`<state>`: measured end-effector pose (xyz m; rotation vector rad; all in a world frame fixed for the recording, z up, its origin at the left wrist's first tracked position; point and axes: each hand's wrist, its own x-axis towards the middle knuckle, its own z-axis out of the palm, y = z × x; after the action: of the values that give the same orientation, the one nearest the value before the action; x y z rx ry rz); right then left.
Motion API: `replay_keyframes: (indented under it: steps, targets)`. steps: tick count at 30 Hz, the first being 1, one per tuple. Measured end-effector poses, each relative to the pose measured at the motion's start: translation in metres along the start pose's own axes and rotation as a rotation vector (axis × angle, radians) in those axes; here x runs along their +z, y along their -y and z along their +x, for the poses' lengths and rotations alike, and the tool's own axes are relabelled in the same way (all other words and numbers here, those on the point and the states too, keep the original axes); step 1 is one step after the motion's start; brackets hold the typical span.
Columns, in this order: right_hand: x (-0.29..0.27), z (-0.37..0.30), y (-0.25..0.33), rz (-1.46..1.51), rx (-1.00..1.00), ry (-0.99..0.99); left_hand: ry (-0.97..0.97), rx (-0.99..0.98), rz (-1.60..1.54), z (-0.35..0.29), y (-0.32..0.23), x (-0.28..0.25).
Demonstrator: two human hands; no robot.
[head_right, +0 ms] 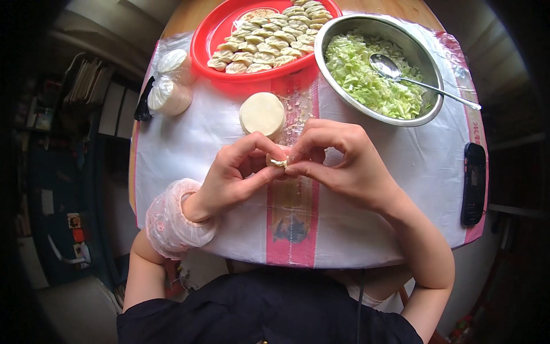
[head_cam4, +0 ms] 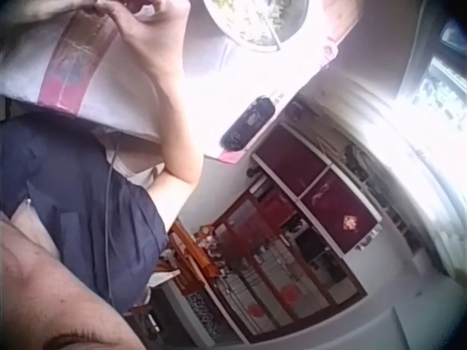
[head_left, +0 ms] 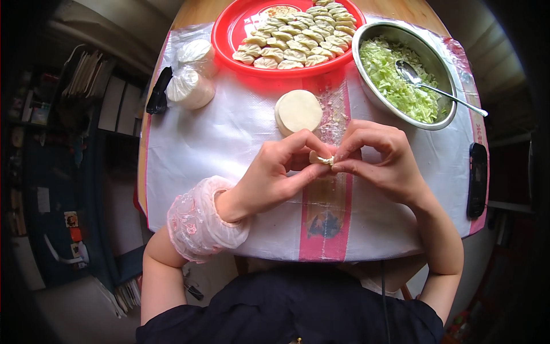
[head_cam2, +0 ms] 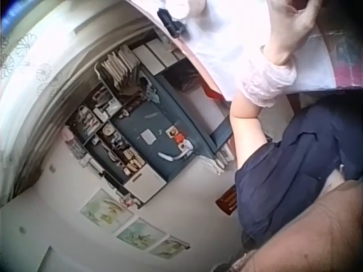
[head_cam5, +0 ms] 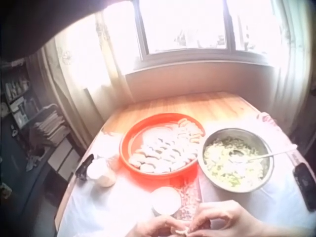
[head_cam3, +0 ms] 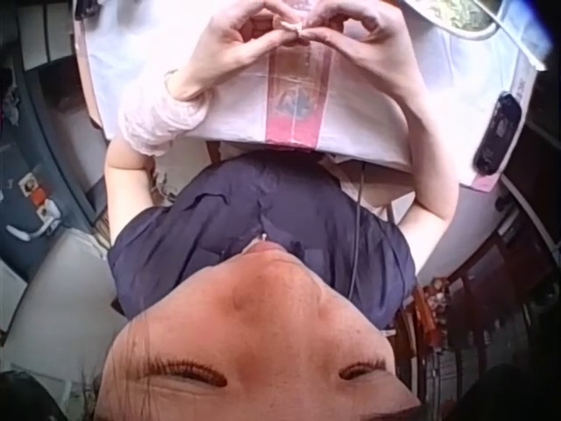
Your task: The recorder is shown placing filling into a dumpling skin and سپس folding the edges together.
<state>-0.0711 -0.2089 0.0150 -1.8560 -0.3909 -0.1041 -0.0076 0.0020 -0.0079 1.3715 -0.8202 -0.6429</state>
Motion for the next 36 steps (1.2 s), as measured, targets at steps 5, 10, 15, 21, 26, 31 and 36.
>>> replay_keyframes:
  steps: [5,10,15,21,26,31,36]
  targets:
    - [0.0047,-0.0008,0.0035,0.075,0.124,-0.035,0.001,-0.024,0.026,-0.0011,-0.0005,0.0015]
    - [0.0026,0.0000,-0.0023,-0.059,-0.008,0.007,-0.032,-0.044,-0.029,0.0001,-0.0013,0.0039]
    - [0.0081,-0.0015,0.0015,-0.055,0.009,-0.037,-0.020,-0.035,-0.042,-0.0007,-0.0018,0.0021]
    - [0.0088,-0.0017,0.0031,-0.123,0.055,-0.082,0.061,-0.158,-0.076,-0.0021,-0.0030,-0.0006]
    - [0.0097,-0.0004,0.0021,-0.028,0.082,-0.110,-0.002,-0.089,-0.088,-0.0015,-0.0009,0.0008]
    - [0.0081,0.0004,0.0039,-0.099,0.051,-0.081,-0.005,-0.083,-0.093,-0.0024,-0.0002,-0.0007]
    - [0.0075,0.0000,0.0011,-0.054,0.030,-0.069,-0.029,-0.091,-0.153,-0.0018,-0.0042,0.0009]
